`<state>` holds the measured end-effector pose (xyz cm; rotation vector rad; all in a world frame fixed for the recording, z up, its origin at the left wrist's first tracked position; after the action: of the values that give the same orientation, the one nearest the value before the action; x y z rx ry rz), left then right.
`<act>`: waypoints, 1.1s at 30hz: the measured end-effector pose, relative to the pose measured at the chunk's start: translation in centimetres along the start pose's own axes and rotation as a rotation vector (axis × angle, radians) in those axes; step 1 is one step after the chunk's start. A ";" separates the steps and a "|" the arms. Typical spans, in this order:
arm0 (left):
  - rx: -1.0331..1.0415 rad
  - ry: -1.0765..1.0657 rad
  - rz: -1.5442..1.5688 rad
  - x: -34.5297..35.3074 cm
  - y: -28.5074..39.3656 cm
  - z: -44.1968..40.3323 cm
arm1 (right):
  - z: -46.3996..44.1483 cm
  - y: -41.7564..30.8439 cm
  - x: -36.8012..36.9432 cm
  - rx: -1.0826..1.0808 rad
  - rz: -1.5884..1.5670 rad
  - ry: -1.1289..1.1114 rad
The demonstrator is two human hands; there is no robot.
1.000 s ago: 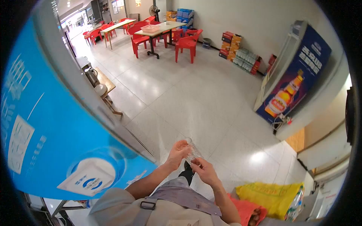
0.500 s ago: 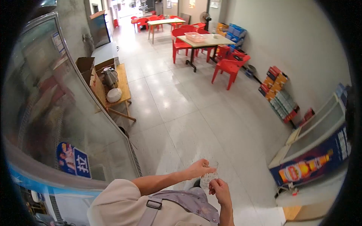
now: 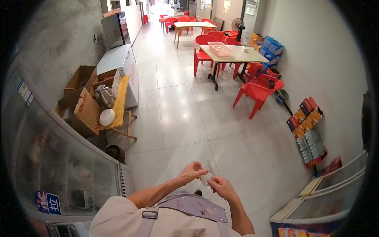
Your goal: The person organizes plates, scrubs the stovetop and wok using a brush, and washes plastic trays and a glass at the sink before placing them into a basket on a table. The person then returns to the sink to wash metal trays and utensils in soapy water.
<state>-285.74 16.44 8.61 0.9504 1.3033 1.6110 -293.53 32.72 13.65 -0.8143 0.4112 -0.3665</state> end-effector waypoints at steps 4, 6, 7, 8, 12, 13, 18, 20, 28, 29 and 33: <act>-0.038 0.172 0.119 -2.7 -0.6 -6.1 | -7.9 -4.8 -3.6 -0.005 0.192 -0.149; -0.096 0.234 0.143 -3.7 -0.8 -9.7 | -11.8 -6.8 -5.6 0.037 0.244 -0.210; -0.097 0.240 0.143 -4.4 -1.2 -12.0 | -14.0 -7.7 -6.4 0.032 0.250 -0.223; -0.073 0.230 0.132 -5.0 -1.3 -14.7 | -16.2 -8.8 -7.6 0.021 0.257 -0.232; -0.033 0.194 0.056 -6.8 1.0 -26.8 | -25.8 -12.5 -13.7 -0.116 0.308 -0.136; -0.022 0.195 0.057 -6.9 2.0 -30.0 | -27.5 -14.1 -15.7 -0.084 0.309 -0.130; -0.013 0.014 -0.077 -6.2 8.1 -44.0 | -34.0 -21.1 -25.2 -0.031 0.236 -0.070; -0.024 -0.037 -0.104 -5.9 10.0 -48.6 | -36.6 -22.4 -28.5 -0.026 0.133 0.004; 0.035 0.001 -0.045 -7.5 12.1 -68.3 | -51.6 -29.1 -39.3 -0.051 0.099 -0.063; 0.031 0.048 -0.018 -8.2 12.3 -70.8 | -54.2 -30.1 -40.6 -0.073 0.122 -0.093; -0.008 0.146 0.004 -10.2 13.0 -80.6 | -63.9 -35.1 -46.0 -0.108 0.196 -0.160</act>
<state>-358.02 -22.73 6.88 0.8441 1.3925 1.7142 -369.61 -7.75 10.57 -0.8934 0.3602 -0.0964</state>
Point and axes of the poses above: each hand's wrist, its own z-axis away from the middle knuckle, its own x-axis out of the palm, y = z × x, the point moved 5 cm from there along -z, towards the middle knuckle, and after that the axes turned 14 degrees about x, right-handed, at the moved point
